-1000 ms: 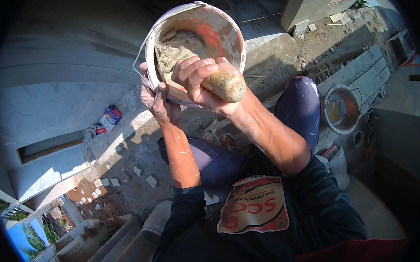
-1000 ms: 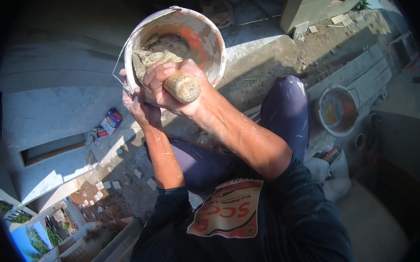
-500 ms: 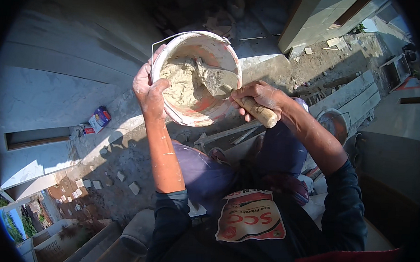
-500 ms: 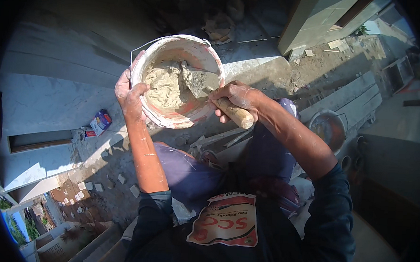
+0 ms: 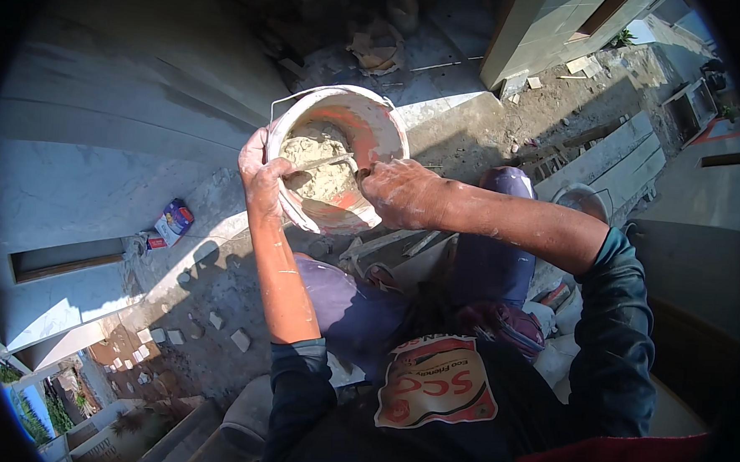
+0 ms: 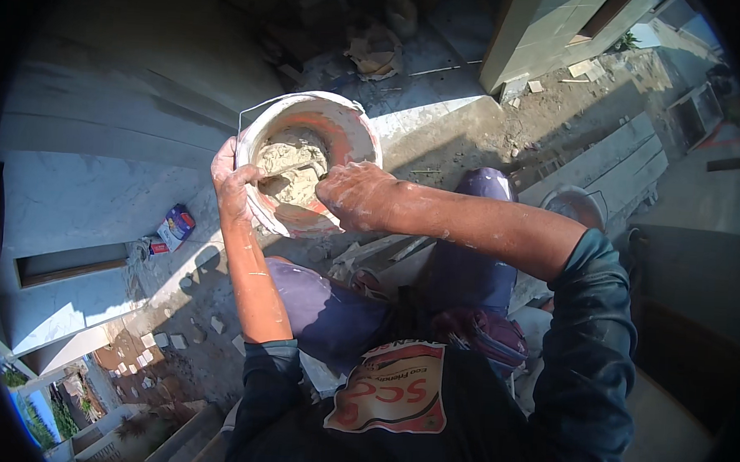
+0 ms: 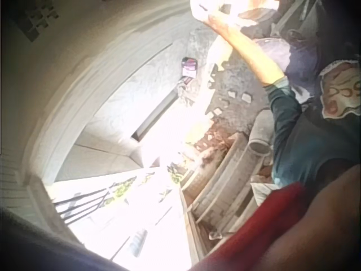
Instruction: The person scoops plaster from a bucket using a trowel and applies it along the ceiling overhang of a building.
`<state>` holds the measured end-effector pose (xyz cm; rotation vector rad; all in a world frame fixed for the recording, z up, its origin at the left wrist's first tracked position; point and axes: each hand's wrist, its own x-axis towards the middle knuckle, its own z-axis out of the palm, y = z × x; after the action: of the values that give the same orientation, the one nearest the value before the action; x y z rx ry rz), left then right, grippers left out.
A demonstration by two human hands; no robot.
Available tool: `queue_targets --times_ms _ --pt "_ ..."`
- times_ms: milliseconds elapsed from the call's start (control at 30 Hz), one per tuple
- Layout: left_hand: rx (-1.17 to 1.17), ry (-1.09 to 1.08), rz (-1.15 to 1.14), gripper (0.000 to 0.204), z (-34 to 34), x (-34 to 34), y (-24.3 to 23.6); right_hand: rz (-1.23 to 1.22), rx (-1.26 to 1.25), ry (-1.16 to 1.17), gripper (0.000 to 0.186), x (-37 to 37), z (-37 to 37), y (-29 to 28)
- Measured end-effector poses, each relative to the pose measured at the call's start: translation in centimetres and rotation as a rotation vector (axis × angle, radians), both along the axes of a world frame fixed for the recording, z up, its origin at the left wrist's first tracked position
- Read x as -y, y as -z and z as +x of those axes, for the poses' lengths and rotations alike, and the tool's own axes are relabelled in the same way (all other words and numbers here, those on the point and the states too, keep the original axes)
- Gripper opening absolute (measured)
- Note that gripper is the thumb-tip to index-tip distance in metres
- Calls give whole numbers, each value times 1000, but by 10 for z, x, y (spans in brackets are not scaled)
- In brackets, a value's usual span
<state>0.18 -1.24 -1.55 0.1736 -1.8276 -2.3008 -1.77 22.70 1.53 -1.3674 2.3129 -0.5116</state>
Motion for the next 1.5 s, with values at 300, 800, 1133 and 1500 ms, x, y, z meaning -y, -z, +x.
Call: queue_targets --times_ms 300,800,1133,1500 --pt "37 8 77 64 4 0 1 -294 148 465 14 -16 -41 31" --pt "-128 -94 153 48 5 4 13 -35 78 253 26 -41 -13 13" --pt "-98 -385 235 42 -6 29 29 -547 66 323 43 -59 23 61" --pt "16 -684 569 35 -13 77 75 -328 -209 407 53 -83 100 93"
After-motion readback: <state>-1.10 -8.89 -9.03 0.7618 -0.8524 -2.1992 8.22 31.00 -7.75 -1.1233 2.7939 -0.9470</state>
